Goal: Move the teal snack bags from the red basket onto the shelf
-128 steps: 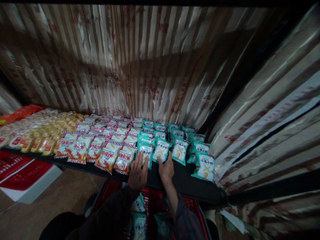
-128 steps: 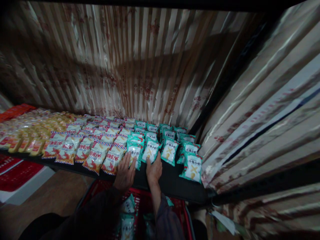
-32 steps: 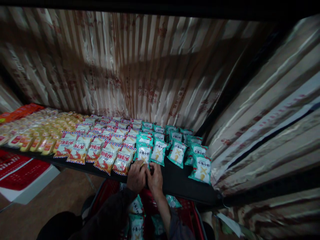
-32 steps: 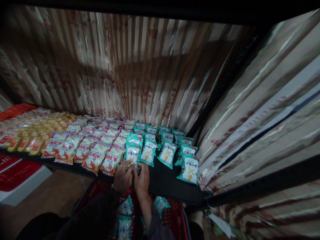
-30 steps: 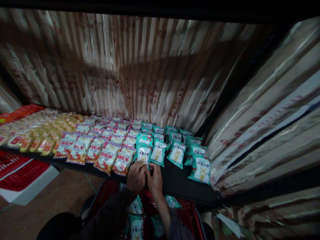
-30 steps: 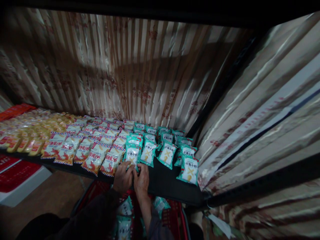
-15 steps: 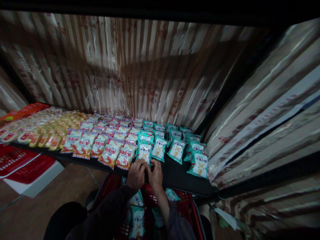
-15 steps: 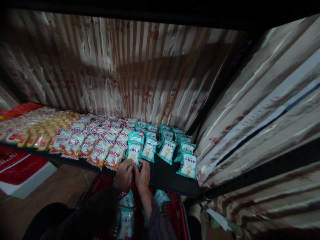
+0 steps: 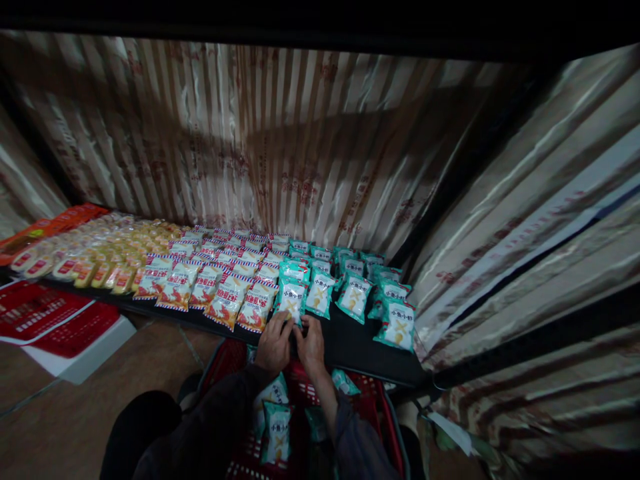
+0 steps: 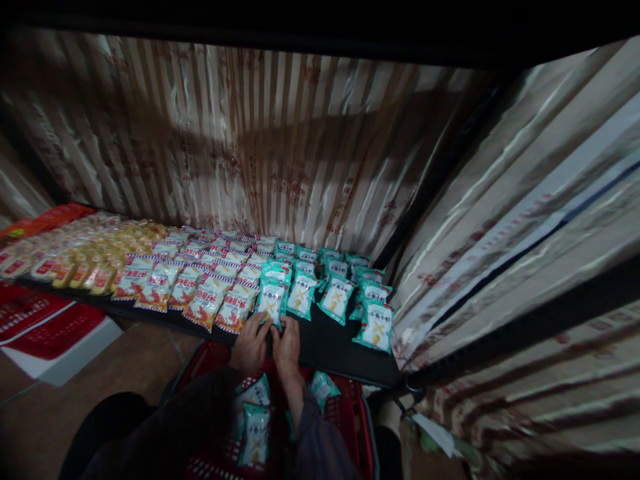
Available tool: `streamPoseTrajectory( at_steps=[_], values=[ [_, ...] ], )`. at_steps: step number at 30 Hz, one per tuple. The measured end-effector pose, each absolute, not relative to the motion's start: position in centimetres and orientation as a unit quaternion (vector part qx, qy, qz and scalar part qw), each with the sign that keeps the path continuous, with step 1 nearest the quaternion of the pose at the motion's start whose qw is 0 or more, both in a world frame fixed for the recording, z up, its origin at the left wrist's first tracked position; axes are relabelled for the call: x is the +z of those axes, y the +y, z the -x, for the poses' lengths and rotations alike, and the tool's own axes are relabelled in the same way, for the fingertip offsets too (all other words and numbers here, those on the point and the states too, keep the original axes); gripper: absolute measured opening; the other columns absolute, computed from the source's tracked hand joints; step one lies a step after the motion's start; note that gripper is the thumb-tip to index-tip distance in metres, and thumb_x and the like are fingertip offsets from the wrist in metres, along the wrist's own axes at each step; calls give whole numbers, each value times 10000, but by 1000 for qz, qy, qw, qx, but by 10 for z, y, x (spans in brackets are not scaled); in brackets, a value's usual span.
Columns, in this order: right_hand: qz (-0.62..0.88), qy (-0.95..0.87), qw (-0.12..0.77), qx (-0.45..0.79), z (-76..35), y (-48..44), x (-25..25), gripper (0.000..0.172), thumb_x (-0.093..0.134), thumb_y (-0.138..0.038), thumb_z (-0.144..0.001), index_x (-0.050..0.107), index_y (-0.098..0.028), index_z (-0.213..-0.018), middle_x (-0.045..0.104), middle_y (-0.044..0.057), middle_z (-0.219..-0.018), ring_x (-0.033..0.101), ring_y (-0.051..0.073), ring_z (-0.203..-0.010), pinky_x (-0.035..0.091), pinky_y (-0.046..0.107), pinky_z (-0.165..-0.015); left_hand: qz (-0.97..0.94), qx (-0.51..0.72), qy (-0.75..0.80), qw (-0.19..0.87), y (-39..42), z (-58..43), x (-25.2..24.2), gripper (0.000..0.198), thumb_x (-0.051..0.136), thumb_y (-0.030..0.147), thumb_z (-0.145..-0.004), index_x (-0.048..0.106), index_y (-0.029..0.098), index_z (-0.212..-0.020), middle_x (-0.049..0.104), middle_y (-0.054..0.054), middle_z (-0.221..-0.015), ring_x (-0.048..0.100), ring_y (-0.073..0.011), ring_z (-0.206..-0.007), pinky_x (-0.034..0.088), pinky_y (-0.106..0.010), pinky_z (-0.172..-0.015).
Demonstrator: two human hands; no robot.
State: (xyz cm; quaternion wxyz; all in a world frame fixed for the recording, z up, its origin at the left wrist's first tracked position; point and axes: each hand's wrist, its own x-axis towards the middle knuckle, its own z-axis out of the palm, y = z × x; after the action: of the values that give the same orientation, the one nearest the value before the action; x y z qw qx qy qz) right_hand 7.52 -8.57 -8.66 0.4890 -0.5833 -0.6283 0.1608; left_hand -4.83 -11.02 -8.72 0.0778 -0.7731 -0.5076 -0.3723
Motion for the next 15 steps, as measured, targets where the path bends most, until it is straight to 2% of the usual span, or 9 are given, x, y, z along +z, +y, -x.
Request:
streamPoseTrajectory(
  at_steps=[7, 15],
  values=[
    [581, -627, 497, 150, -76, -89, -86, 218, 537, -279, -795, 609, -199, -984, 623, 96, -946, 612, 244, -865, 526, 404, -799, 787, -368, -490, 74, -113, 51, -91, 549, 385, 64, -782, 519, 111, -1312, 503, -164, -1361, 412, -271, -1305, 441, -453, -1011],
    [578, -626, 496, 163, -74, -88, -87, 214, 541, -265, -777, 609, -200, -969, 631, 92, -932, 626, 243, -856, 536, 402, -793, 779, -378, -492, 84, -114, 51, -92, 497, 393, 60, -787, 564, 104, -1252, 516, -163, -1345, 423, -265, -1297, 431, -450, -1037]
  ],
)
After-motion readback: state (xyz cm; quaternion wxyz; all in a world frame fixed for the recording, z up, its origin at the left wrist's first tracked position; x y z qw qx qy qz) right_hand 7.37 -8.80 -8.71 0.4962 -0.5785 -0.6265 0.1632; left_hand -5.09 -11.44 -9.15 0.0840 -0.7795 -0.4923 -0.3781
